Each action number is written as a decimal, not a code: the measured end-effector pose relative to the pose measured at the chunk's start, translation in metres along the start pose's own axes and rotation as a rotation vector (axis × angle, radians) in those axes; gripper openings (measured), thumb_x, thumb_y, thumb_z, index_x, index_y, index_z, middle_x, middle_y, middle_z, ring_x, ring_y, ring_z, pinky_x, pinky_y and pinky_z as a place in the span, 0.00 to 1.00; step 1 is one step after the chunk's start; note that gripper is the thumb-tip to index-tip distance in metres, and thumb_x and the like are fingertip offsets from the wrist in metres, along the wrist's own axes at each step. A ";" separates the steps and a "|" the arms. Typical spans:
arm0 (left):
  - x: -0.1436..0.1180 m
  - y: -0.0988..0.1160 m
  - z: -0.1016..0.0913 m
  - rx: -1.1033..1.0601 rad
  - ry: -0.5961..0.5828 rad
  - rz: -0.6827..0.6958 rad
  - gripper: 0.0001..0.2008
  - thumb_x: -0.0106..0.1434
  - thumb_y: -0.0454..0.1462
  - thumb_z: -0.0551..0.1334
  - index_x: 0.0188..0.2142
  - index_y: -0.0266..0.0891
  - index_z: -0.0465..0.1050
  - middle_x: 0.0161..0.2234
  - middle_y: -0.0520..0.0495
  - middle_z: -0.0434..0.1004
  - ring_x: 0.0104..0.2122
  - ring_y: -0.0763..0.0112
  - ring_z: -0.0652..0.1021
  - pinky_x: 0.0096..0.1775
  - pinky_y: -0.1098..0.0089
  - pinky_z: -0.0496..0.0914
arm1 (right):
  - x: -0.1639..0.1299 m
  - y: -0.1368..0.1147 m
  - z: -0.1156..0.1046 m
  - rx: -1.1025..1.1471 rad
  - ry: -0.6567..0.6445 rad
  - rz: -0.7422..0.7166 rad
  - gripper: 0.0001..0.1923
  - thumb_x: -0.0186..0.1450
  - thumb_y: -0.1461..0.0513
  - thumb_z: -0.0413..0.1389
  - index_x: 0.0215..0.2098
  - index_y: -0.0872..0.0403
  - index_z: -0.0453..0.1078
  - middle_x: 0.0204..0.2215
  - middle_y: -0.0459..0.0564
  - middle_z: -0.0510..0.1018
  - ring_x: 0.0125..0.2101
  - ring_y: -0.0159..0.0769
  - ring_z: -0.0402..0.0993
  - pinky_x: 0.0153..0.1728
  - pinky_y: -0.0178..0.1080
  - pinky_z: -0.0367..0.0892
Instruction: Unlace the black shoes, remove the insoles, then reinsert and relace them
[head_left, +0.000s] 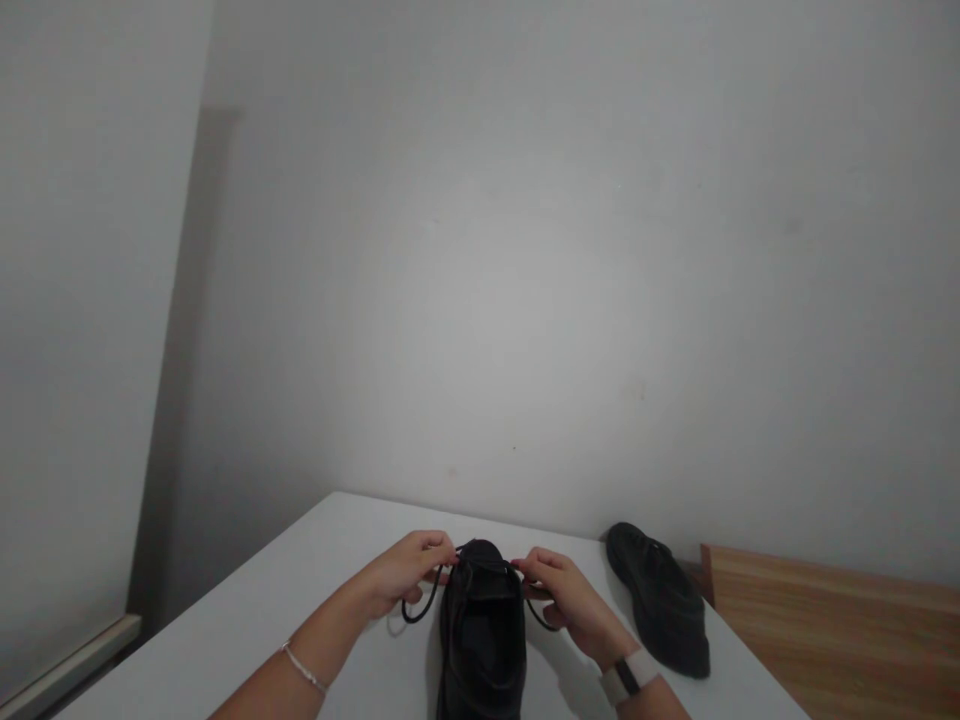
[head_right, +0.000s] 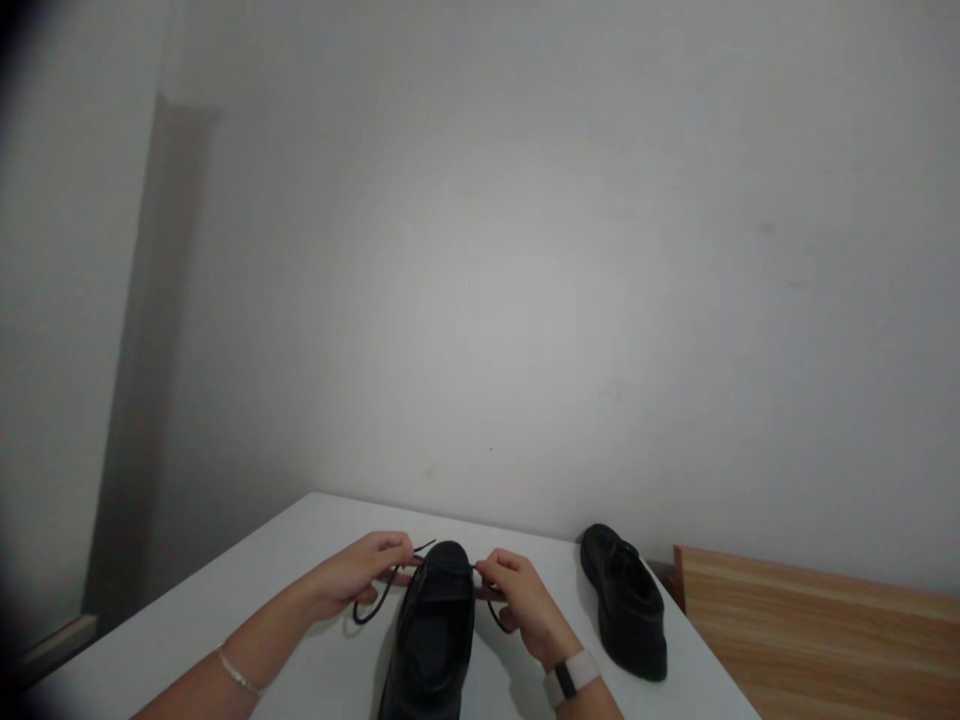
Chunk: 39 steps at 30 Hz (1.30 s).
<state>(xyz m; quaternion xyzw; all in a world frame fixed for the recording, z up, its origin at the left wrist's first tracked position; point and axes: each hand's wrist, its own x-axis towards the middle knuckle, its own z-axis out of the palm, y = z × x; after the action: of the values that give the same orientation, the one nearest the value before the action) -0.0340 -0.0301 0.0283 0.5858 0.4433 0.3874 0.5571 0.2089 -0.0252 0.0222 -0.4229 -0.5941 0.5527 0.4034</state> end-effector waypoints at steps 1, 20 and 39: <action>0.001 -0.001 -0.001 -0.029 -0.004 -0.007 0.22 0.45 0.52 0.65 0.28 0.38 0.63 0.37 0.46 0.73 0.32 0.72 0.75 0.19 0.80 0.41 | 0.000 0.001 -0.001 0.022 -0.005 0.004 0.18 0.52 0.52 0.59 0.22 0.53 0.55 0.24 0.44 0.64 0.24 0.26 0.64 0.15 0.28 0.33; 0.003 -0.023 -0.011 -0.166 0.054 0.042 0.22 0.46 0.52 0.65 0.29 0.37 0.66 0.42 0.40 0.75 0.38 0.65 0.77 0.16 0.81 0.41 | -0.004 0.005 -0.013 -0.092 0.017 0.026 0.20 0.51 0.47 0.58 0.25 0.54 0.61 0.30 0.48 0.71 0.30 0.33 0.74 0.14 0.27 0.35; -0.008 -0.011 -0.020 -0.116 -0.141 0.310 0.18 0.59 0.49 0.57 0.30 0.34 0.67 0.20 0.50 0.72 0.11 0.85 0.60 0.15 0.77 0.41 | -0.003 0.002 -0.023 0.110 -0.041 -0.259 0.17 0.55 0.55 0.60 0.39 0.54 0.66 0.25 0.43 0.71 0.13 0.18 0.47 0.14 0.29 0.37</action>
<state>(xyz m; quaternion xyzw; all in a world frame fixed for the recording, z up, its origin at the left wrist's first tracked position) -0.0566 -0.0314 0.0192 0.6396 0.2844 0.4516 0.5533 0.2320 -0.0204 0.0216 -0.3087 -0.6207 0.5362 0.4816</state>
